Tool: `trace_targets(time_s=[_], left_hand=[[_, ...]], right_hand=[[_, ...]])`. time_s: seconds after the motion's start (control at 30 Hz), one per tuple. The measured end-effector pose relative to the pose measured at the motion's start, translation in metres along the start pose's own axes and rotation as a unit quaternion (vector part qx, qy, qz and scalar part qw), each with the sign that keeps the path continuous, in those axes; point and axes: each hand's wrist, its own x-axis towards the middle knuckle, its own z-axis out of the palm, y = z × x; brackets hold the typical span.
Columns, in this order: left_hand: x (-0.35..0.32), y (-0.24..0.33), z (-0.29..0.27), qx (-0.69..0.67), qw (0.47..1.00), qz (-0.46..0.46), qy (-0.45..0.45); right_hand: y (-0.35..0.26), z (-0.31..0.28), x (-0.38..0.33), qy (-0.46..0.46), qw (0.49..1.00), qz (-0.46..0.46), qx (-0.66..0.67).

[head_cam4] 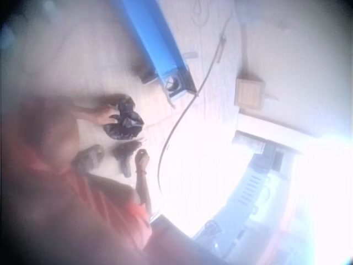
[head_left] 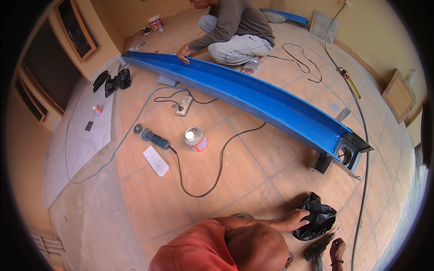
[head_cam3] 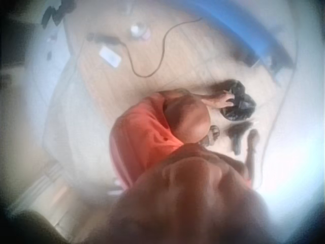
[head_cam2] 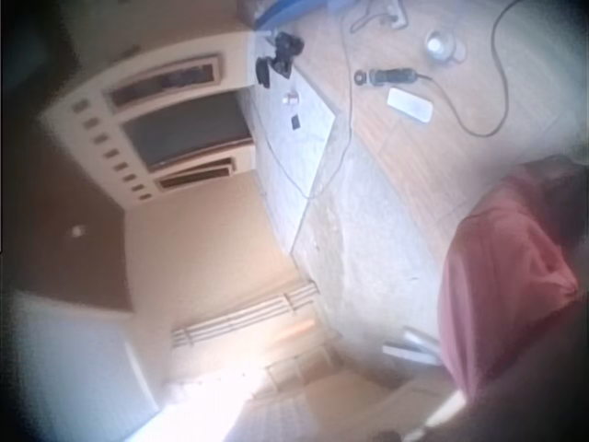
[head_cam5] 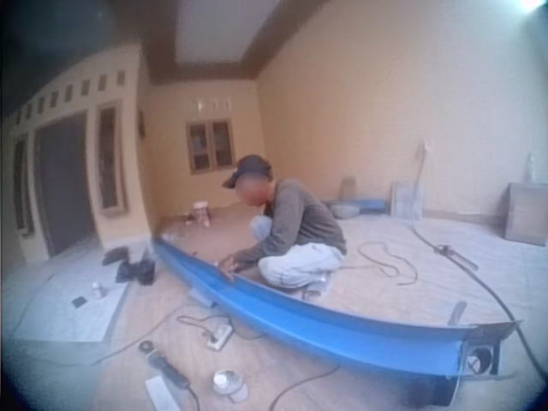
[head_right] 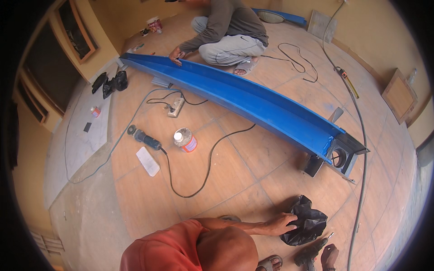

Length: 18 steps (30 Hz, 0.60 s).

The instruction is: The person assembles a long blue metal frame by attaching metal brackets using a power drill and an angle grinder. They work alongside another person who assists by holding the frame steady.

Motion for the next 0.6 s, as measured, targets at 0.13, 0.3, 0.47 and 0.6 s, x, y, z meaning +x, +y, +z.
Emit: trace_targets(time_s=[0.13,0.3,0.47,0.6], left_hand=[[-0.003,0.017,-0.007,-0.020,1.000,-0.004,-0.002],[0.001,0.027,0.001,-0.042,0.999,0.003,-0.012],[0.001,0.024,0.004,-0.053,0.999,0.013,-0.005],[-0.001,0.023,0.002,-0.047,0.999,-0.007,-0.019]], right_hand=[[-0.010,0.029,-0.034,-0.027,0.998,0.051,0.014],[-0.016,0.032,-0.051,-0.038,0.993,0.105,0.025],[-0.014,0.028,-0.052,-0.037,0.992,0.116,0.034],[-0.015,0.028,-0.060,-0.035,0.988,0.136,0.060]])
